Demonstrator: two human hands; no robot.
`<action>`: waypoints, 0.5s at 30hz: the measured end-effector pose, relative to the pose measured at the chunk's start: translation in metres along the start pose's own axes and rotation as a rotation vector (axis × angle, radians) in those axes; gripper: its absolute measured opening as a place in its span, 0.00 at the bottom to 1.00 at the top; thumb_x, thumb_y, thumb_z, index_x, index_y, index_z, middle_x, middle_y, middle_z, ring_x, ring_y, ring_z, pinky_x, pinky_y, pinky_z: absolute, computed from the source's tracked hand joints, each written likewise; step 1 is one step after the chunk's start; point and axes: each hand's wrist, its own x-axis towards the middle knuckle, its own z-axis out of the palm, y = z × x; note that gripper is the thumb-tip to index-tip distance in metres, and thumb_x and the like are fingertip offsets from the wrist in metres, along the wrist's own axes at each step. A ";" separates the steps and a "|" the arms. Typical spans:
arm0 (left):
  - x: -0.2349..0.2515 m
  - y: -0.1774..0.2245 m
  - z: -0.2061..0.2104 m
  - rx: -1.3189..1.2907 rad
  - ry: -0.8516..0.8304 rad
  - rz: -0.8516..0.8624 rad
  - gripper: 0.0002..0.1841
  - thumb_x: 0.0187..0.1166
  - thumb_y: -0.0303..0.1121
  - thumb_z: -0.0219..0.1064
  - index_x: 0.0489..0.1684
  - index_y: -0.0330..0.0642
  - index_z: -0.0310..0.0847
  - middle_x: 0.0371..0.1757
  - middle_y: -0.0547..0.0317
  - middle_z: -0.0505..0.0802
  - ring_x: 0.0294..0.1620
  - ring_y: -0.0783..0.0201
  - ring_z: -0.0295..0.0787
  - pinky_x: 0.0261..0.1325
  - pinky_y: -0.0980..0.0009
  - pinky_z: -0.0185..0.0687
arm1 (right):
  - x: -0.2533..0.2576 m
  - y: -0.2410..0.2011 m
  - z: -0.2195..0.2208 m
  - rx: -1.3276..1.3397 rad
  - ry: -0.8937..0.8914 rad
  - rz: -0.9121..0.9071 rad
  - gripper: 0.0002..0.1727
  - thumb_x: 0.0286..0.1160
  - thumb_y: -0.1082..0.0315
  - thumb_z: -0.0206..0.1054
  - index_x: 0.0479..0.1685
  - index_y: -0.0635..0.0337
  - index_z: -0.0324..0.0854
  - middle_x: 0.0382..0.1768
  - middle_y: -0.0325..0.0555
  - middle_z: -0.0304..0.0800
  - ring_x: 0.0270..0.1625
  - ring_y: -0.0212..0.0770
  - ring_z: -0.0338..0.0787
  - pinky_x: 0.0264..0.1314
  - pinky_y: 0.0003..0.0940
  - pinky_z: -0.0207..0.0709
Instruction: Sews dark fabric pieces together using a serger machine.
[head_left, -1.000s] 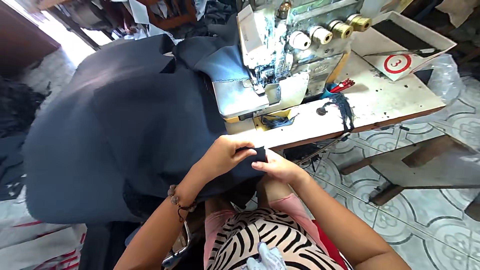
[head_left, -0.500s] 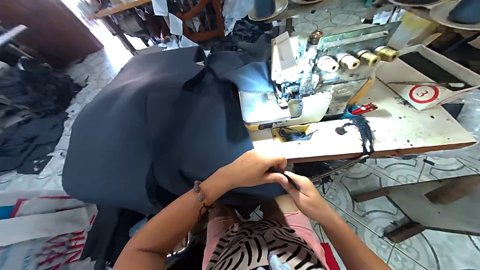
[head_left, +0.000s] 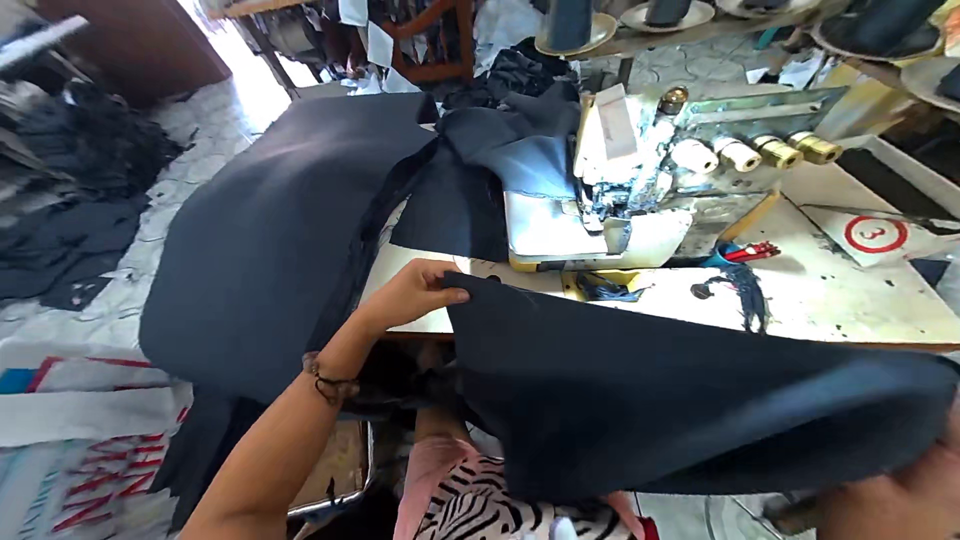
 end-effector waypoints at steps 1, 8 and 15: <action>-0.006 0.001 0.001 -0.074 0.055 0.004 0.03 0.76 0.21 0.69 0.40 0.37 0.87 0.32 0.70 0.94 0.33 0.82 0.89 0.40 0.82 0.87 | 0.000 0.004 0.006 -0.039 0.060 0.001 0.23 0.93 0.61 0.43 0.47 0.50 0.89 0.44 0.33 0.97 0.50 0.25 0.94 0.54 0.25 0.88; -0.014 0.021 0.003 -0.061 0.282 -0.071 0.04 0.73 0.19 0.73 0.33 0.38 0.86 0.26 0.67 0.92 0.26 0.80 0.86 0.33 0.82 0.84 | 0.004 0.015 0.018 -0.238 0.303 0.022 0.27 0.95 0.64 0.31 0.47 0.52 0.83 0.40 0.30 0.96 0.48 0.22 0.93 0.56 0.23 0.87; -0.020 0.046 -0.015 0.262 0.345 -0.023 0.03 0.74 0.25 0.74 0.36 0.36 0.87 0.28 0.62 0.91 0.26 0.77 0.84 0.33 0.79 0.82 | -0.012 0.005 0.025 -0.475 0.263 0.066 0.21 0.92 0.71 0.38 0.49 0.49 0.80 0.39 0.22 0.96 0.47 0.18 0.92 0.56 0.20 0.87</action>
